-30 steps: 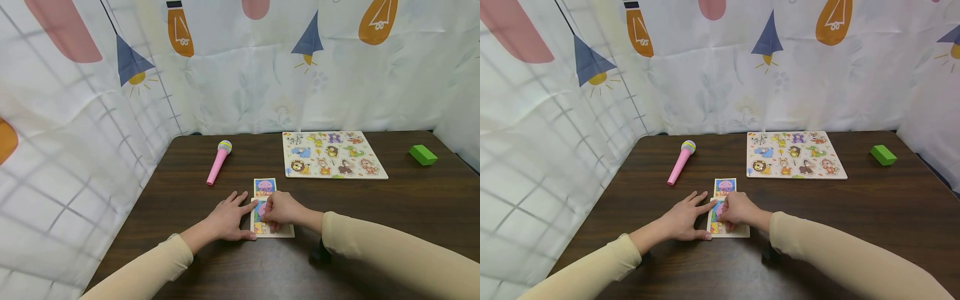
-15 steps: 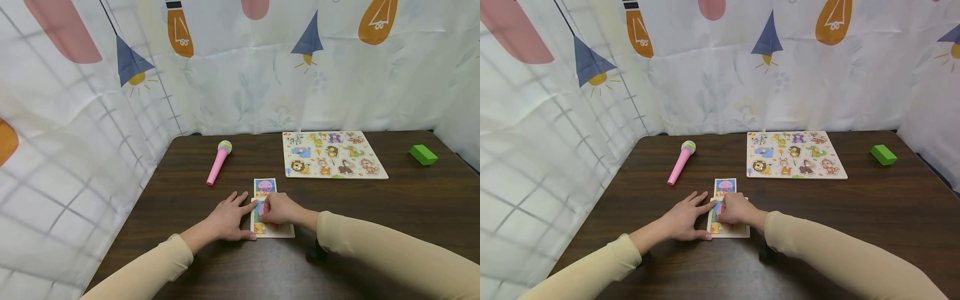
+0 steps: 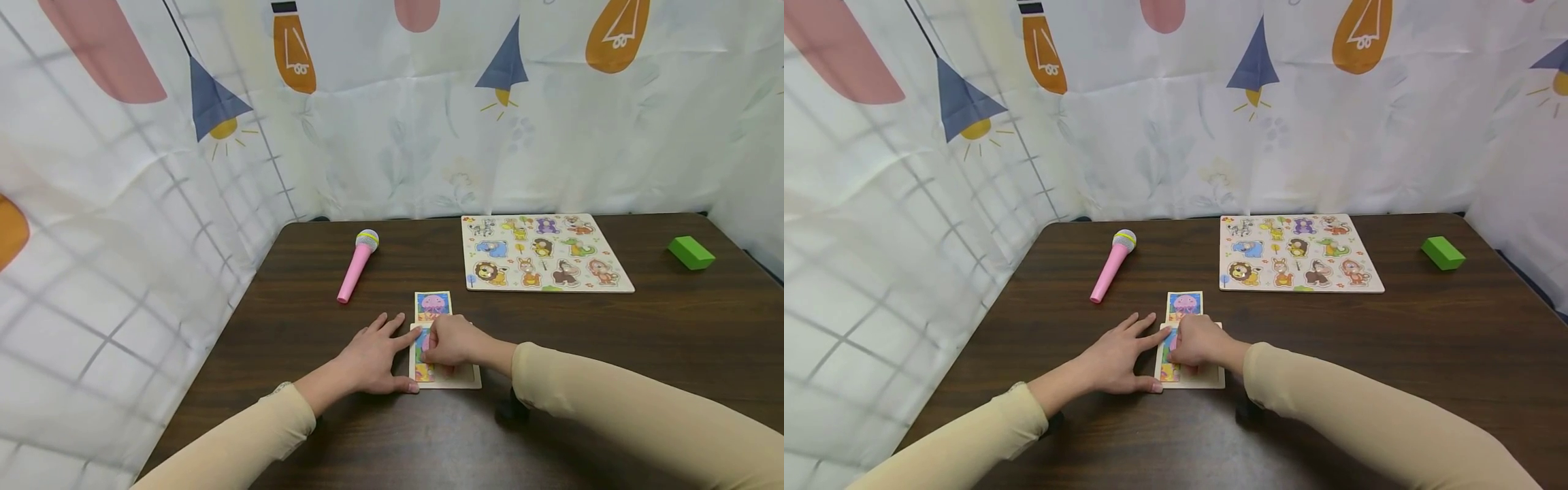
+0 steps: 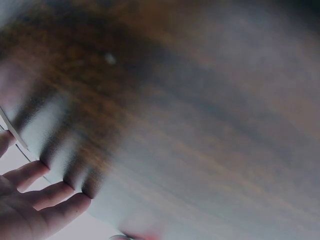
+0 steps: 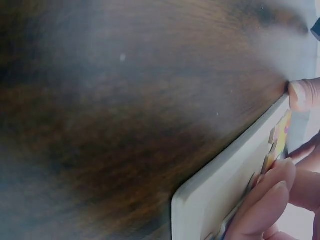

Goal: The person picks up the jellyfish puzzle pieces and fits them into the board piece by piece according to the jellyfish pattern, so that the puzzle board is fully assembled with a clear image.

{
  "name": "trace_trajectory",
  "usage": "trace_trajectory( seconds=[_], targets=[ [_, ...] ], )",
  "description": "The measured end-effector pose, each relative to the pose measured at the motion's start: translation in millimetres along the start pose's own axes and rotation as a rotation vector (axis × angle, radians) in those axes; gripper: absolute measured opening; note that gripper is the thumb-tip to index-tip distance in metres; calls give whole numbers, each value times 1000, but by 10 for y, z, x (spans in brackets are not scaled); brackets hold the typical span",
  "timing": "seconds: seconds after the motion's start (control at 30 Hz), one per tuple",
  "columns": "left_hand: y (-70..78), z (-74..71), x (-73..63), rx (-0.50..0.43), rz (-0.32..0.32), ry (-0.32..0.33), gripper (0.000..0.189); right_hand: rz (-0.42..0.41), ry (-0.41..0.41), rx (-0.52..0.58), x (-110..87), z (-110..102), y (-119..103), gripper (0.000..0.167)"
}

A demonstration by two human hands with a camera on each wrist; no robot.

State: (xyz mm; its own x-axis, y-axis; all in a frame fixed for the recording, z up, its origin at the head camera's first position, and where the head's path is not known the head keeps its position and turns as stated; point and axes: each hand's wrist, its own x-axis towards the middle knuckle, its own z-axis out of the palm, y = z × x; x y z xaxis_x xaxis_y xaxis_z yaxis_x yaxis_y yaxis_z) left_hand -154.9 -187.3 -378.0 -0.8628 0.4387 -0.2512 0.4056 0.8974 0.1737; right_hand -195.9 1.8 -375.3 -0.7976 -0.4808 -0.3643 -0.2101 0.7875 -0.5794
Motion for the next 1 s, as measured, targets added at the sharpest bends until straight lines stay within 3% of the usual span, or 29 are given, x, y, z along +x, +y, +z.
trace_trajectory(
  seconds=[0.47, 0.67, 0.73, 0.83, 0.93, 1.0],
  targets=[
    [-9, 7, 14, 12, 4, 13, 91, -2, 22, -18, -11, 15, -36, 40],
    [7, -3, -3, 11, -1, 5, 91, -44, 6, 68, -98, -69, 20, 29],
    [12, -3, -5, 11, -4, -1, 91, -118, 4, 66, -137, -109, 65, 21],
    [17, -3, -7, 13, -4, -1, 92, -347, 33, -56, -198, -149, 160, 5],
    [12, -5, -3, 11, -7, -4, 92, -622, 82, -311, -260, -159, 274, 16],
    [6, -8, -2, 7, -11, -9, 92, -757, 100, -500, -308, -154, 338, 28]
  ],
)
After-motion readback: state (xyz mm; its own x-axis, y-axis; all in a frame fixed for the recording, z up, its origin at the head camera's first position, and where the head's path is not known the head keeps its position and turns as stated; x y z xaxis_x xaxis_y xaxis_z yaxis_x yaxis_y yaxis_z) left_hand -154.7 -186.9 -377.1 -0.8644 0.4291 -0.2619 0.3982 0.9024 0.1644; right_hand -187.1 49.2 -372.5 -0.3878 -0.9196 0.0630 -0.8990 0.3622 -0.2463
